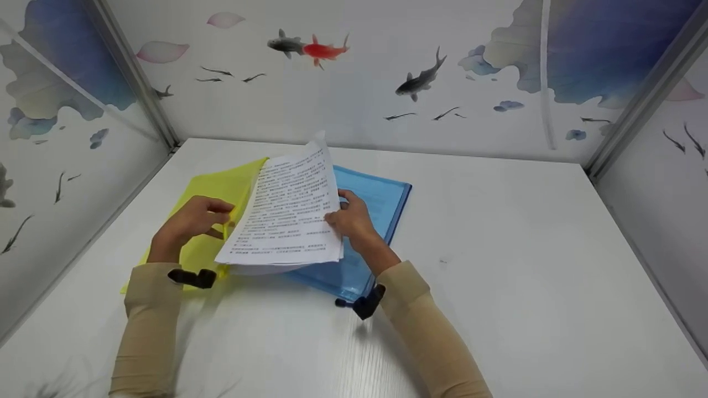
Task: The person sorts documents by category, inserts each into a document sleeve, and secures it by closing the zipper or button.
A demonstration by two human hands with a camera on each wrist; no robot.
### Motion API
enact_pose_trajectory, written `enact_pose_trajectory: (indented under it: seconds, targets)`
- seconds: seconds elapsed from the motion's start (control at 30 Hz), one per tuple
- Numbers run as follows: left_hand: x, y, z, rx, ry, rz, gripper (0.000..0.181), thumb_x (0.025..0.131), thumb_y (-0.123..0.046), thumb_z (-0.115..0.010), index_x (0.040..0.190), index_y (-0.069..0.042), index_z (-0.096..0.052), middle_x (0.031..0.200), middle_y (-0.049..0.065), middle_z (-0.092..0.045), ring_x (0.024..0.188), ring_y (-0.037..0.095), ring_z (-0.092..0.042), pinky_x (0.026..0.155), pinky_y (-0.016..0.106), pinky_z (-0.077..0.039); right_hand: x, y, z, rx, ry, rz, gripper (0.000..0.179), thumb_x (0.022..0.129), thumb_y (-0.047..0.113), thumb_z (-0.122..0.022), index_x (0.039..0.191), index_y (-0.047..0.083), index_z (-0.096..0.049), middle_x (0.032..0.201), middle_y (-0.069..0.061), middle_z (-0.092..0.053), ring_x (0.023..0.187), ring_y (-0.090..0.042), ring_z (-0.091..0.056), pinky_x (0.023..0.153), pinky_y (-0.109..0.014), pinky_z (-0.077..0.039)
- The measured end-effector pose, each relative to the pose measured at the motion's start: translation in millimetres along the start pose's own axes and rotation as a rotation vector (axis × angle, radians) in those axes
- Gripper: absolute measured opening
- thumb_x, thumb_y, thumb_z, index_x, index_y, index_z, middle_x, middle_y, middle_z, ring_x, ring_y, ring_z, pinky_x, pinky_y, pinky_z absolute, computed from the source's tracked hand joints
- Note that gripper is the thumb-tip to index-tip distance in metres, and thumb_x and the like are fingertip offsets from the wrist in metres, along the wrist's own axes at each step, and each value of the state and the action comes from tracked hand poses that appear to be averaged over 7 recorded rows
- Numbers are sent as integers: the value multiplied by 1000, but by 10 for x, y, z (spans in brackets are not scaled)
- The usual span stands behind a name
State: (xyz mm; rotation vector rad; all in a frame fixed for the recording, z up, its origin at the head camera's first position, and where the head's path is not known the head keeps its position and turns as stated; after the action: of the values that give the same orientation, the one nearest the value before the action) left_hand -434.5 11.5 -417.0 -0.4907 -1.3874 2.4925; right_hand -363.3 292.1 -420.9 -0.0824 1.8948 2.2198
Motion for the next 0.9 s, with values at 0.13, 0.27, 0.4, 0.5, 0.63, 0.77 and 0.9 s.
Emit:
enact_pose_trajectory:
  seconds: [0.13,0.27,0.4,0.5,0.63,0.77,0.9]
  targets:
    - [-6,2,8,-2,0,-2,38,91,-7,-48,128,1,-50,130,17,-50,111,31,-55,72,34,-58,9,16,17,-52,-35,20,67,83,2,-61,141,20,-32,119,-8,-57,96,-23,-64,76,-32,-56]
    - [-12,-2,6,-3,0,-2,38,91,-7,-49,128,1,-50,130,17,-50,111,31,-55,72,34,-58,21,7,23,-55,-42,30,66,83,2,-61,141,20,-33,118,-9,-58,95,-23,-64,75,-31,-56]
    - [-10,-5,-7,3,10,-13,38,91,-7,-49,128,1,-50,131,17,-49,112,31,-55,73,35,-57,14,17,44,-29,-38,26,66,83,2,-60,141,20,-33,119,-9,-57,94,-24,-65,74,-32,-56]
    - [2,-2,-26,8,19,-24,38,91,-7,-49,129,1,-49,132,17,-49,113,30,-54,72,34,-58,-14,62,55,8,-23,16,66,84,2,-59,141,21,-33,121,-9,-56,95,-24,-65,74,-33,-57]
    - [21,-15,-56,35,29,-36,38,92,-7,-49,129,3,-49,128,19,-52,109,30,-57,71,33,-58,-55,134,45,108,19,-7,65,86,3,-58,142,22,-31,122,-10,-55,97,-25,-65,74,-35,-57]
    - [22,-29,-75,63,34,-32,39,92,-10,-51,128,2,-50,122,19,-56,104,29,-60,71,34,-58,-94,166,8,221,69,-36,65,87,3,-56,143,22,-29,122,-12,-55,98,-26,-65,77,-38,-56]
    - [27,-14,-70,68,29,-9,38,92,-11,-53,128,0,-51,119,17,-57,102,28,-60,72,34,-58,-122,156,-26,273,99,-67,68,86,6,-60,143,22,-28,121,-13,-57,97,-27,-66,79,-40,-56]
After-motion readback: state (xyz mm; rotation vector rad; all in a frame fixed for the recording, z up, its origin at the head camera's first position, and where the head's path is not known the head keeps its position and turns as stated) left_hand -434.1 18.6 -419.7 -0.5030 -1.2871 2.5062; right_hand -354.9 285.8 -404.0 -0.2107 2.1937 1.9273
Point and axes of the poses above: each hand's wrist, its own x-axis towards the middle knuckle, its own z-axis out of the back of the hand, y = z × x, the point moved 7 cm from there along x, towards the middle knuckle
